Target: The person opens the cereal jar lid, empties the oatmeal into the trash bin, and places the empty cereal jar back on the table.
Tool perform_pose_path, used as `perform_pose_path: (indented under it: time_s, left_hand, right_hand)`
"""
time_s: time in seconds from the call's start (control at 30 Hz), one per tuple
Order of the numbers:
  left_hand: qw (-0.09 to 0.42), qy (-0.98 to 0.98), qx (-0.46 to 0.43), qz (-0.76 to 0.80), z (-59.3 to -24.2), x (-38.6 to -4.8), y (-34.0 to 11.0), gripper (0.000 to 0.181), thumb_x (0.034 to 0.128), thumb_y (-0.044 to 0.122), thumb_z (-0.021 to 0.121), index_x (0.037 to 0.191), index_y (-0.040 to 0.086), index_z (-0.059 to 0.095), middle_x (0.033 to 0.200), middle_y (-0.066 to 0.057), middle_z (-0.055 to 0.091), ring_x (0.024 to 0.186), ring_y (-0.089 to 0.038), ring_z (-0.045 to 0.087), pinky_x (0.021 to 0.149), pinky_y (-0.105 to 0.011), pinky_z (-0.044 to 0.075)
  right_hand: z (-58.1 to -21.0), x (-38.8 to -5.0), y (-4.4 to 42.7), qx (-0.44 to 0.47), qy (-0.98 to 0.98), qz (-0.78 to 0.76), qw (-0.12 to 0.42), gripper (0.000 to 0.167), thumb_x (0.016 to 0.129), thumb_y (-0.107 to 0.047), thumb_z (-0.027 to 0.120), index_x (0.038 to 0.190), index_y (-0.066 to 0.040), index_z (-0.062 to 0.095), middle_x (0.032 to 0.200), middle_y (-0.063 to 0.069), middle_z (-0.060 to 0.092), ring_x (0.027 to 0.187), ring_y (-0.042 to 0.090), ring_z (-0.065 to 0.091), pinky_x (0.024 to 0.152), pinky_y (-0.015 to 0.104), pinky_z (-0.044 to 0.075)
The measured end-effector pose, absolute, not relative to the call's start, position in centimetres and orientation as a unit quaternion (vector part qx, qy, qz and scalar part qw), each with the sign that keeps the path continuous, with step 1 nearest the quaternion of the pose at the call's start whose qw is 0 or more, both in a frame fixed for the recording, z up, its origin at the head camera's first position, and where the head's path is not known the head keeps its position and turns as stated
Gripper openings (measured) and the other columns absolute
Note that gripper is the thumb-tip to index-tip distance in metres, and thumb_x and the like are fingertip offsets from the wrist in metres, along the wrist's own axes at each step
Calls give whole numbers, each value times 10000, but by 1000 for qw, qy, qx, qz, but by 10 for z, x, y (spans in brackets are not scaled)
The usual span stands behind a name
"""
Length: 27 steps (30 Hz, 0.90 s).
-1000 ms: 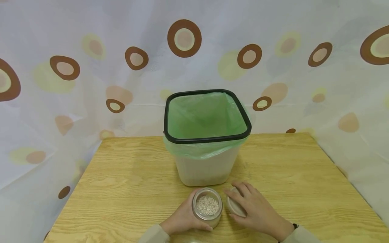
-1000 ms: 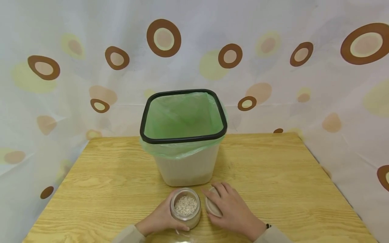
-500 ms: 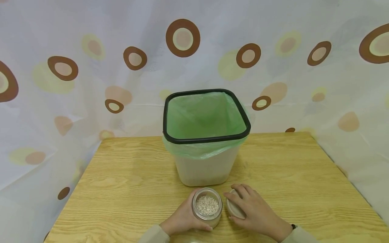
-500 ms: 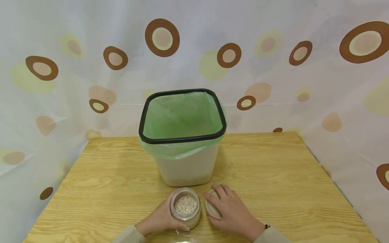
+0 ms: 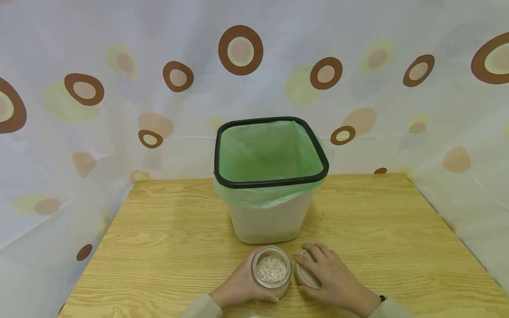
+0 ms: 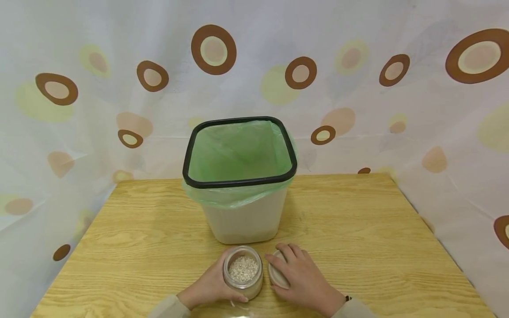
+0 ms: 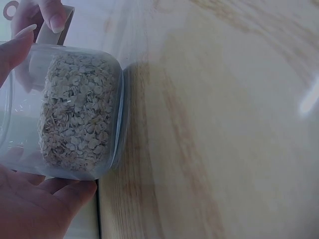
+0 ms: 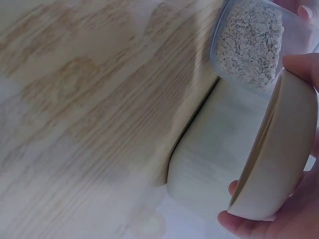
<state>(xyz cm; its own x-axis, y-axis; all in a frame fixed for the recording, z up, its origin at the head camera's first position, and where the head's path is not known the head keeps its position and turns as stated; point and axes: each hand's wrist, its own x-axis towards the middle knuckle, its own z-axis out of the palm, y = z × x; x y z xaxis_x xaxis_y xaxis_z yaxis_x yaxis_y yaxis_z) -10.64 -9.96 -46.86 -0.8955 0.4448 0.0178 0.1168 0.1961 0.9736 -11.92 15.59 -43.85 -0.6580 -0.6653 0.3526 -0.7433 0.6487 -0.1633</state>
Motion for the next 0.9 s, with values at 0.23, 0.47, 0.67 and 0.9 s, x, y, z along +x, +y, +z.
perform_pose_path:
  time_s: [0.23, 0.47, 0.67, 0.9]
  left_hand:
    - [134, 761, 183, 607, -468, -106, -99, 1032, 604, 104, 925, 1438, 145, 320, 1392, 21, 463, 1307, -237, 424, 1102, -450, 290]
    - [138, 761, 182, 607, -466, -106, -99, 1014, 616, 92, 919, 1433, 152, 322, 1396, 22, 460, 1311, -239, 419, 1106, -450, 285]
    - [141, 763, 180, 604, -465, -105, -99, 1010, 622, 96, 917, 1435, 142, 319, 1400, 9, 458, 1311, -256, 418, 1099, -472, 287]
    - [143, 760, 183, 607, -466, -105, -100, 1013, 628, 91, 913, 1441, 137, 312, 1410, -5, 450, 1318, -252, 411, 1104, -468, 281]
  right_hand:
    - [-442, -120, 156, 394, -897, 148, 132, 643, 688, -337, 847, 1258, -145, 620, 1229, 150, 548, 1085, 332, 528, 792, 530, 502]
    - [-445, -119, 156, 393, -901, 153, 101, 640, 711, -338, 839, 1267, -115, 611, 1231, 174, 545, 1090, 342, 530, 796, 546, 503]
    - [-448, -120, 156, 390, -903, 157, 88, 639, 706, -321, 846, 1261, -109, 612, 1235, 185, 540, 1097, 349, 527, 807, 547, 502]
    - [-451, -119, 155, 385, -907, 153, 69, 607, 693, -278, 840, 1236, -124, 618, 1244, 181, 527, 1110, 368, 513, 804, 561, 490]
